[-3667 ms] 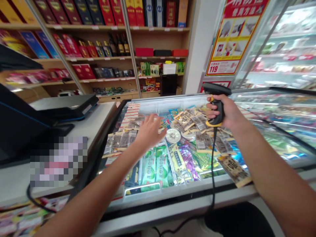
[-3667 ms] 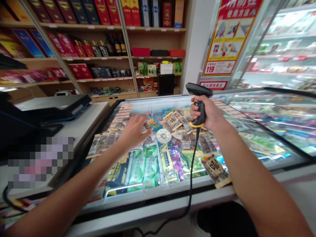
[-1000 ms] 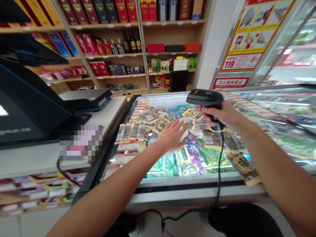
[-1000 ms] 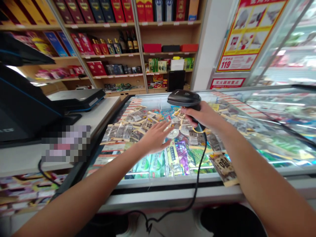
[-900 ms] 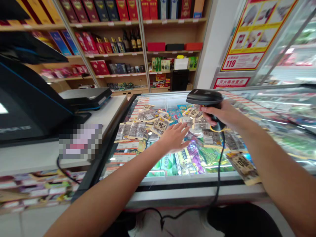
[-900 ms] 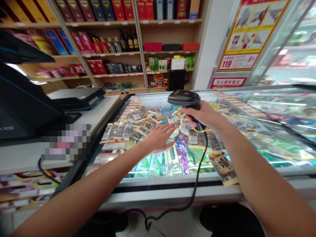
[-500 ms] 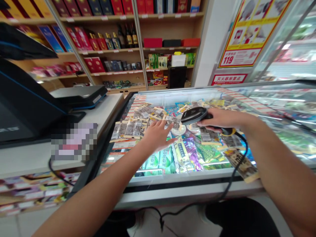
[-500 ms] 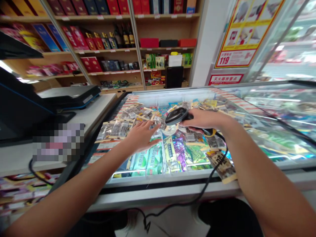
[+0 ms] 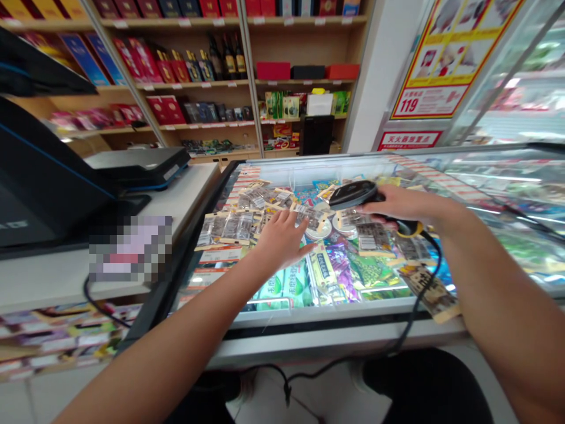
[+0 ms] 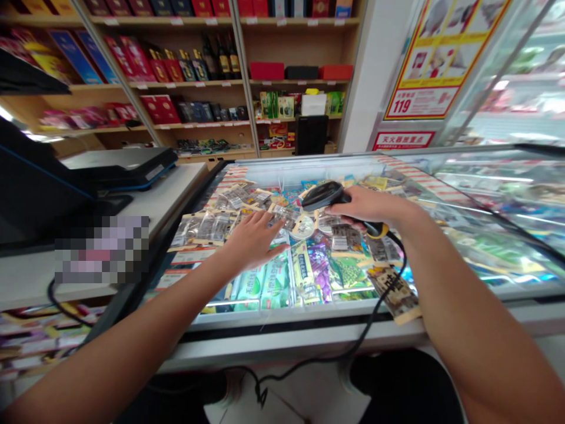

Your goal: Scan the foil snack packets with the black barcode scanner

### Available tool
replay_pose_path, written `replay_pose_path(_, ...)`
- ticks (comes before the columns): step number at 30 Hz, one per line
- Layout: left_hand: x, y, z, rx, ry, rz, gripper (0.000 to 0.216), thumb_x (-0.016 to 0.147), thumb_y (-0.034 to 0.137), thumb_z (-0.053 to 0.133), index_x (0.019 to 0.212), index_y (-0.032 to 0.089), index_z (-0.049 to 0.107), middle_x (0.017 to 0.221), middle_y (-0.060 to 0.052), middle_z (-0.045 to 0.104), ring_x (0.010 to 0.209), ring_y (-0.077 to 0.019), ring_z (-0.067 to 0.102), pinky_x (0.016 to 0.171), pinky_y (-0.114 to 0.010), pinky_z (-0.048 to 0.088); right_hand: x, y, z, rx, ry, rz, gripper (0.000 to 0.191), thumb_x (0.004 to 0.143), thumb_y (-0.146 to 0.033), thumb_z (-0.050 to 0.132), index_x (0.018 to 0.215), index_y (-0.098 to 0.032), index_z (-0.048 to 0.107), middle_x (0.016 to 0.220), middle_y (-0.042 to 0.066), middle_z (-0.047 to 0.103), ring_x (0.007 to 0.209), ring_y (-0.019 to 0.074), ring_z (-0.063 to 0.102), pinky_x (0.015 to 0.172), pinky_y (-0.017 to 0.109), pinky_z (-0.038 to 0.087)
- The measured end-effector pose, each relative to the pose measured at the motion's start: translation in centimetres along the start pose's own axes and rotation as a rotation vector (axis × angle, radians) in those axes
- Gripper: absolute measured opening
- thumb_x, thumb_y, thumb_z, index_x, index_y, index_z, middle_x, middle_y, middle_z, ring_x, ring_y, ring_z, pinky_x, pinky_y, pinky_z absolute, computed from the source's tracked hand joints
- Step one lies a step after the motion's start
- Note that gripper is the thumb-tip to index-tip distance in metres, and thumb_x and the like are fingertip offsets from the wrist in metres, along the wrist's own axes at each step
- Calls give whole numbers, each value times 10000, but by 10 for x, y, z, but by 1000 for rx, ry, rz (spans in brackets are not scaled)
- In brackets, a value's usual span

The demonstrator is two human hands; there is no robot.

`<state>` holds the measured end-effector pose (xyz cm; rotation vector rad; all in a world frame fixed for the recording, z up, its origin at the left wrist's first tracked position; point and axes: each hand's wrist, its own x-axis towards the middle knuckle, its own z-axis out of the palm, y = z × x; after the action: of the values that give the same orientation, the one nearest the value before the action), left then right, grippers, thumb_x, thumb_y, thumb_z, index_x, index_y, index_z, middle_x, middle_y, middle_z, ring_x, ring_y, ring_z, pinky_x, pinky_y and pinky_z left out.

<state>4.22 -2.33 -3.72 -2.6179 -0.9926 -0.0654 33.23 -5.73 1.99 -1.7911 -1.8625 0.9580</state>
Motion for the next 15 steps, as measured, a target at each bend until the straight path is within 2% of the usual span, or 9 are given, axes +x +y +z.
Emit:
replay_pose_path(3,-2,0,-8,34,40,-9,636,1019,617,368,1296,139,681,1298,-195,640,1257,-367,558,1052,-469,421,1,-5,1,166,223,71,345,872,-440,733,708,-202,544,537,7,546,406,116,495,393,248,372)
replay_pose_path(5,-2,2,-14,63,61,-18,612,1014,608,389,1176,122,723,1289,-205,637,1237,-374,555,1008,-472,443,2,-8,1,295,348,60,285,881,-381,728,743,-201,555,552,-8,537,411,105,479,393,242,373)
replay_pose_path(8,5,13,-21,87,99,-26,528,1010,536,451,1131,96,716,1303,-223,625,1232,-388,551,963,-485,463,3,-9,-1,424,441,38,243,898,-338,711,764,-203,560,564,-23,528,412,93,458,404,233,378)
replay_pose_path(10,14,27,-22,50,111,17,502,1019,501,445,1186,94,686,1306,-222,628,1221,-387,566,954,-496,472,2,-7,-4,444,429,57,260,905,-340,704,743,-208,548,558,-24,528,407,92,453,406,230,375)
replay_pose_path(12,22,44,-19,-50,110,134,546,1038,520,388,1308,109,624,1394,-212,596,1257,-369,567,997,-497,467,0,-3,-7,379,345,87,319,906,-378,703,694,-210,534,545,-8,540,407,100,464,406,235,374)
replay_pose_path(15,32,67,-7,-229,108,340,722,1036,615,306,1536,105,414,1650,-210,346,1477,-334,407,1163,-461,369,-2,2,-10,176,188,98,428,897,-491,699,626,-207,529,523,29,564,422,125,499,417,251,399)
